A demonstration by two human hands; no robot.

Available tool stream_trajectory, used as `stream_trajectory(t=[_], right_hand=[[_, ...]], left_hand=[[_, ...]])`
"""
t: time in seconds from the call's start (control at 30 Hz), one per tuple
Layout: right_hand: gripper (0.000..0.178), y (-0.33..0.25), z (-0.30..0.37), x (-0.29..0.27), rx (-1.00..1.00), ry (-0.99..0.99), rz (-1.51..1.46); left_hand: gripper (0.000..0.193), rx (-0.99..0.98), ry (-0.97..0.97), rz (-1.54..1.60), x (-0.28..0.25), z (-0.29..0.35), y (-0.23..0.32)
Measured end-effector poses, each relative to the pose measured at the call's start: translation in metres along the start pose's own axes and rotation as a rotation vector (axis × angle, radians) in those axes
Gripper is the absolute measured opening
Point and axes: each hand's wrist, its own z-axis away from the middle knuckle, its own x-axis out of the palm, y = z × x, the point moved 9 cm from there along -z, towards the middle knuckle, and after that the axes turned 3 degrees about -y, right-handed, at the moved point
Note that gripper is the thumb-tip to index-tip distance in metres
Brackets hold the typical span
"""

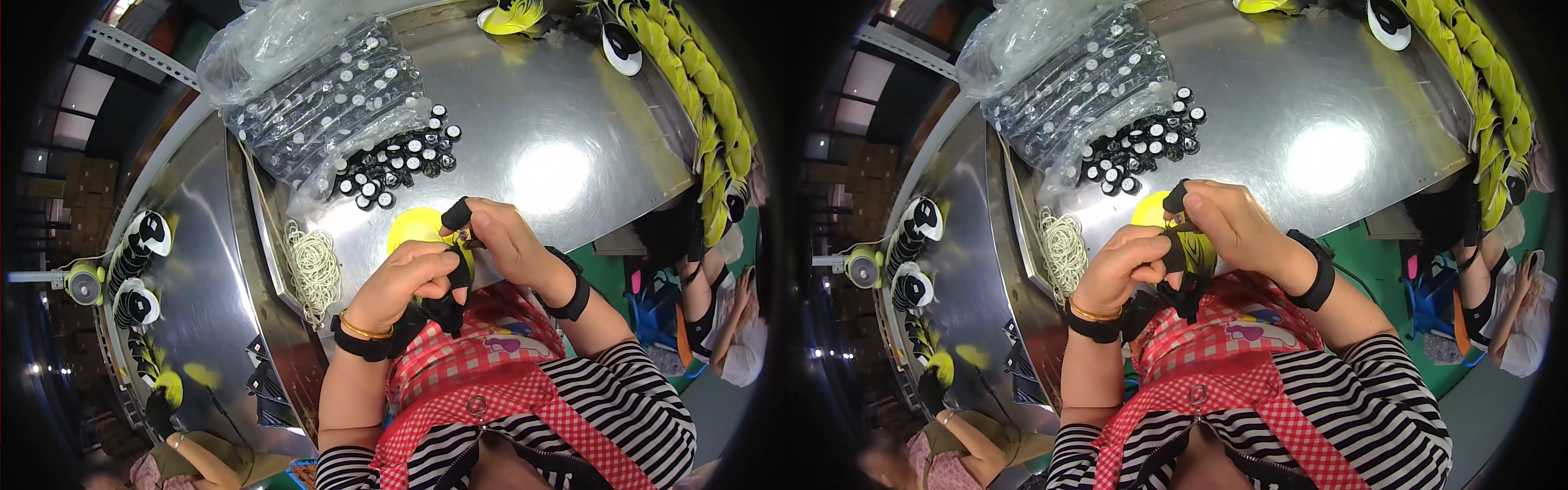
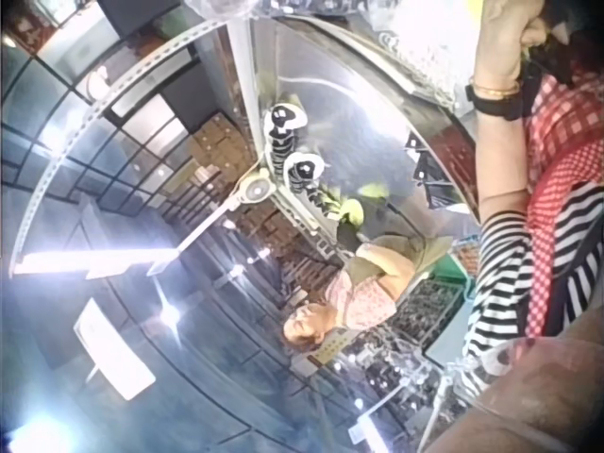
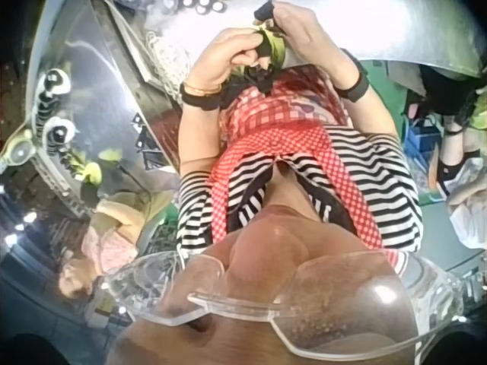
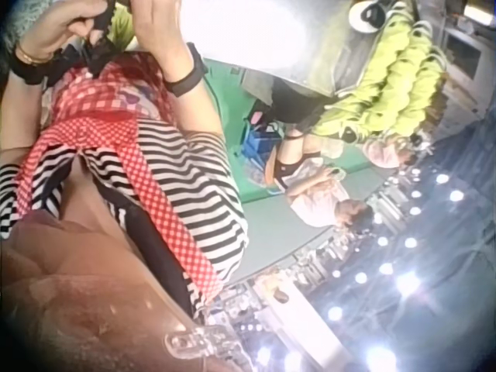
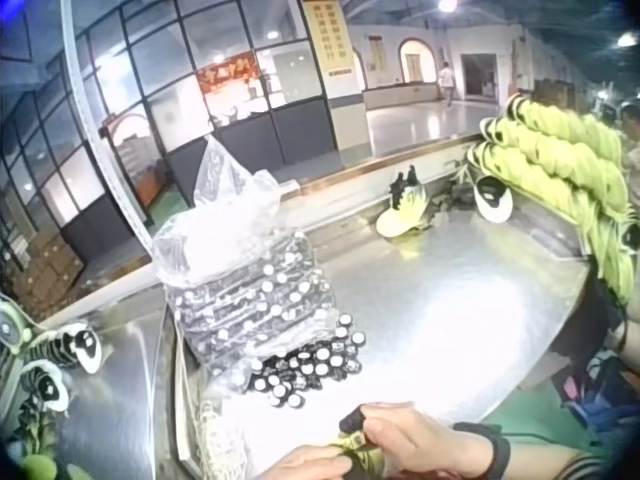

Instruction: Attaching black components to yellow shoe uppers using a small tool.

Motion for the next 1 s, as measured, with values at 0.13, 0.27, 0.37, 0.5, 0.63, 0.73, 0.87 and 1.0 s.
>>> stream_trajectory(t=[0.13,0.27,0.37,0.5,0.63,0.73,0.87,1.0], right_hand=[[0.046,0.0019,0.0009,0.0031,0.009,-0.071,0.061],[0.046,0.0010,0.0001,0.0033,-0.004,-0.068,0.065],[0.046,-0.0009,0.0000,0.0036,-0.009,-0.064,0.068],[0.046,-0.0024,0.0005,0.0044,-0.007,-0.059,0.067],[0.046,-0.0014,0.0005,0.0044,-0.024,-0.062,0.065],[0.046,0.0014,0.0016,0.0041,-0.006,-0.078,0.085],[0.046,-0.0010,0.0000,0.0038,-0.029,-0.058,0.065],[0.047,-0.0005,-0.0008,0.0060,-0.011,-0.100,0.082]], left_hand=[[0.031,0.001,-0.013,-0.030,-0.0001,-0.0019,-0.0017],[0.031,-0.018,-0.006,-0.025,-0.0004,-0.0023,-0.0034],[0.031,-0.017,-0.002,-0.023,-0.0002,-0.0023,-0.0029],[0.031,-0.008,-0.013,-0.026,-0.0005,-0.0019,-0.0029],[0.031,-0.015,-0.020,-0.024,-0.0016,-0.0017,-0.0030],[0.030,0.000,-0.024,-0.018,0.0003,-0.0021,-0.0009],[0.028,-0.012,-0.018,-0.006,-0.0001,-0.0028,-0.0020],[0.027,-0.014,-0.030,-0.004,0.0010,-0.0030,-0.0018]])
